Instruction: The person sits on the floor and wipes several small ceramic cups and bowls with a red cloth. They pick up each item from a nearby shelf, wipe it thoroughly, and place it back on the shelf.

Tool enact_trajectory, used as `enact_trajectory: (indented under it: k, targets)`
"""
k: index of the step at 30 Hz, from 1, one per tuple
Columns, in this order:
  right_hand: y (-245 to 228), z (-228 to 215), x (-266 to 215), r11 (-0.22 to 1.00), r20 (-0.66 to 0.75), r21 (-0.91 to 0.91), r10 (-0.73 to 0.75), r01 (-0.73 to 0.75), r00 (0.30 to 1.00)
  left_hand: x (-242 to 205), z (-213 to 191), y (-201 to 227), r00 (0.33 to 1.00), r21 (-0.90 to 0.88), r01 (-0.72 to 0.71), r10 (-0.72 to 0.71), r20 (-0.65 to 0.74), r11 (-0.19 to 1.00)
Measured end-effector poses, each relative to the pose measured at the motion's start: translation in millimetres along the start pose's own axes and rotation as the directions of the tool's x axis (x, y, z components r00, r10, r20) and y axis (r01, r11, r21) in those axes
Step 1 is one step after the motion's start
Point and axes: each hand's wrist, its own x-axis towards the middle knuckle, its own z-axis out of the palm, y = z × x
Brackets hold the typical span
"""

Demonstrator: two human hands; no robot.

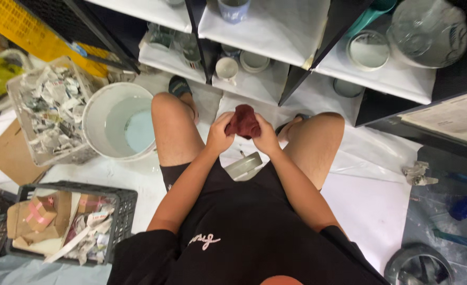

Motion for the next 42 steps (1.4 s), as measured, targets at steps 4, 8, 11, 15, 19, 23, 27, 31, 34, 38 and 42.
enact_trajectory:
  k: [4,8,11,15,19,23,27,31,34,38,42]
  targets:
    - [-6.6,0.4,-1.1,0.999,-0.033,0.01,-0.044,0.044,0.998,0.9,-0.8,6.7,1.0,-0.016,-0.001,0.0,-0.026,1.0]
    - [-10.7,-2.4,1.8,1.0,-0.082,-0.01,-0.02,0.019,0.996,0.1,1.5,3.3,0.948,0.045,0.31,-0.312,0.062,0.95]
    - [-15.0,-6.1,1.2,1.0,-0.102,-0.017,-0.024,0.022,0.994,-7.5,5.7,-2.4,0.912,0.087,0.368,-0.378,0.162,0.926]
    - [-24.3,-10.7,4.6,1.0,-0.142,-0.018,0.0,-0.002,0.99,-13.8,9.4,-8.6,0.922,0.12,0.31,-0.329,0.203,0.943]
    - [-32.8,-14.8,6.8,0.994,-0.188,-0.054,0.083,-0.095,0.979,-15.9,13.4,-11.0,0.928,0.157,0.304,-0.329,0.173,0.94]
    - [-40.8,-13.4,8.8,0.963,-0.208,-0.199,0.137,-0.179,0.969,-13.0,10.2,-9.5,0.935,0.178,0.319,-0.34,0.102,0.931]
    - [-45.6,-12.6,7.7,0.944,-0.175,-0.247,0.177,-0.217,0.969,-8.8,8.1,-2.6,0.933,0.178,0.341,-0.356,0.061,0.923]
    - [-44.1,-11.3,6.8,0.955,-0.157,-0.17,0.218,-0.243,0.963,-6.8,6.9,3.7,0.942,0.181,0.333,-0.336,-0.016,0.925]
    - [-33.3,-8.8,3.3,0.965,-0.132,-0.172,0.179,-0.2,0.975,-6.7,6.4,1.4,0.954,0.108,0.296,-0.29,-0.074,0.949]
    - [-8.2,-3.1,-0.7,0.965,-0.054,-0.18,0.184,-0.191,0.981,-8.2,2.7,-10.4,0.982,0.156,0.187,-0.184,-0.034,0.97]
    - [12.8,-6.5,-1.7,0.979,-0.026,-0.125,0.157,-0.159,0.987,-11.0,3.4,-17.6,0.953,0.067,0.284,-0.289,0.087,0.957]
